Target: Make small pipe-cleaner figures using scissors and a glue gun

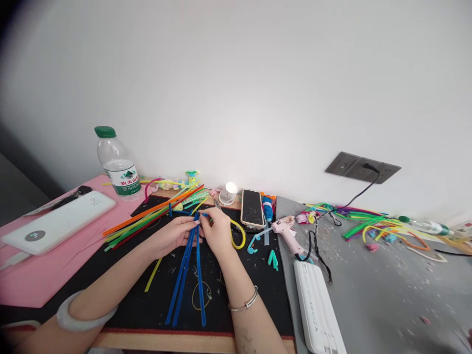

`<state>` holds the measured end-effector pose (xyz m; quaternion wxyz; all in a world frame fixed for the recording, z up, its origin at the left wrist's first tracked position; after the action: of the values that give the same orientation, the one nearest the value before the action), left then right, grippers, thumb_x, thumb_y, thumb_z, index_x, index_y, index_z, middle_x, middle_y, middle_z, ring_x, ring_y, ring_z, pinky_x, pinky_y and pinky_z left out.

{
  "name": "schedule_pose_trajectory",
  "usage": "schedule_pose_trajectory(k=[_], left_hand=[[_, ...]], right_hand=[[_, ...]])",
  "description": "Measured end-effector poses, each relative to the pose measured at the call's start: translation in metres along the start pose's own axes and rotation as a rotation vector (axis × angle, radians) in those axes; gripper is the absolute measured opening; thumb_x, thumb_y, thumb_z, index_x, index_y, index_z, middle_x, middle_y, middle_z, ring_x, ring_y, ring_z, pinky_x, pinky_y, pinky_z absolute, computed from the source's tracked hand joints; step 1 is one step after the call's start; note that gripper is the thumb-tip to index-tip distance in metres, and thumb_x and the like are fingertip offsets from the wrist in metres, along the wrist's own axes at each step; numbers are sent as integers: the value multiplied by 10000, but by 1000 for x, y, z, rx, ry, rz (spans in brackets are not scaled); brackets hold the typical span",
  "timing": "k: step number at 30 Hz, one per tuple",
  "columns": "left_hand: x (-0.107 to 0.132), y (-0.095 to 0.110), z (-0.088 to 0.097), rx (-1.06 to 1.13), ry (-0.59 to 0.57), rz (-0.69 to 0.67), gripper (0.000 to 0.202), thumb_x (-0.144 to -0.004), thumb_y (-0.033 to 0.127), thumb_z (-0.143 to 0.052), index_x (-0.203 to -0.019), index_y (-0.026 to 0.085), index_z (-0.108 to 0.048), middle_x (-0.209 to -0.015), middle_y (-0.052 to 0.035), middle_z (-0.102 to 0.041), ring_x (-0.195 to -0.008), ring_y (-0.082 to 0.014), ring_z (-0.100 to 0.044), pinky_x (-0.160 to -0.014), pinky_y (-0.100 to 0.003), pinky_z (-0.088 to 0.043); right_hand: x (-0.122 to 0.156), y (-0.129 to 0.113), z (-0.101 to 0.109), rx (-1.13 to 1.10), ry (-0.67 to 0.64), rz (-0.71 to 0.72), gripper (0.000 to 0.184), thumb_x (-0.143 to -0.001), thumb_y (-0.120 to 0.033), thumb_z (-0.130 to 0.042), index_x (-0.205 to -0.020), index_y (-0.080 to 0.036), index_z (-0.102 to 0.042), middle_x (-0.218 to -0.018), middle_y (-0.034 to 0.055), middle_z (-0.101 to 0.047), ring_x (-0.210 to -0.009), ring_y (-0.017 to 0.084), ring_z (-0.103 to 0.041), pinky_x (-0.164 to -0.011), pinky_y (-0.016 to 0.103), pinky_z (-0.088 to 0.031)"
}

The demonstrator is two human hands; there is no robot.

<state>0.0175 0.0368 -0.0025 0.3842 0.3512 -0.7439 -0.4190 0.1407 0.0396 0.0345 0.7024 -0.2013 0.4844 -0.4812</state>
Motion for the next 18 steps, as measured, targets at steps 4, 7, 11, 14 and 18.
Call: schedule_pose_trajectory(k=[4, 7, 11, 14, 18], left_hand=[[0, -1, 0, 39, 26, 13, 218, -733, 332, -700, -810, 165, -582, -683, -16, -631, -636, -146, -634, -673, -296, -512], [-1, -1, -3, 101, 14, -12, 205, -750, 316, -683, -763, 167, -544, -613, 33, -532, -549, -100, -564, -634, -269, -497], [-2, 0, 0, 199, 62, -7, 185, -803, 287, -606, -732, 174, -478, -537, 99, -333, -392, -25, -289, -429, -155, -319], [-2, 1, 1, 294, 71, 41, 231, -847, 351, -512, -710, 174, -453, -534, 92, -315, -381, -27, -220, -383, -149, -222], [-2, 4, 3, 291, 107, -1, 324, -809, 449, -589, -710, 175, -448, -524, 101, -296, -385, -21, -209, -382, -136, -205]], right_hand=[[3, 2, -3, 29, 30, -56, 77, -806, -223, -567, -824, -200, -638, -670, 11, -626, -522, 136, -531, -535, 268, -429], [5, -3, -4, 65, 66, 38, 48, -803, -191, -557, -780, -202, -597, -738, 27, -624, -601, 146, -546, -579, 272, -440], [7, -10, -6, 125, 91, 211, 140, -844, -147, -500, -748, -202, -587, -796, 58, -625, -750, 174, -584, -683, 292, -473], [9, -13, -10, 171, 76, 293, 167, -869, -129, -474, -808, -194, -616, -862, 88, -647, -838, 191, -602, -756, 318, -490], [12, -18, -16, 225, 68, 351, 195, -879, -123, -468, -867, -187, -652, -912, 107, -664, -862, 204, -609, -789, 354, -499]])
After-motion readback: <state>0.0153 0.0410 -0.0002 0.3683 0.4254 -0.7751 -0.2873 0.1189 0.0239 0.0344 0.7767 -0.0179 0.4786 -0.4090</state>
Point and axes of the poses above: each hand's wrist, its own x-axis away from the middle knuckle, its own z-axis out of the back of the hand, y = z × x, the point moved 5 cm from there along -x, towards the middle knuckle
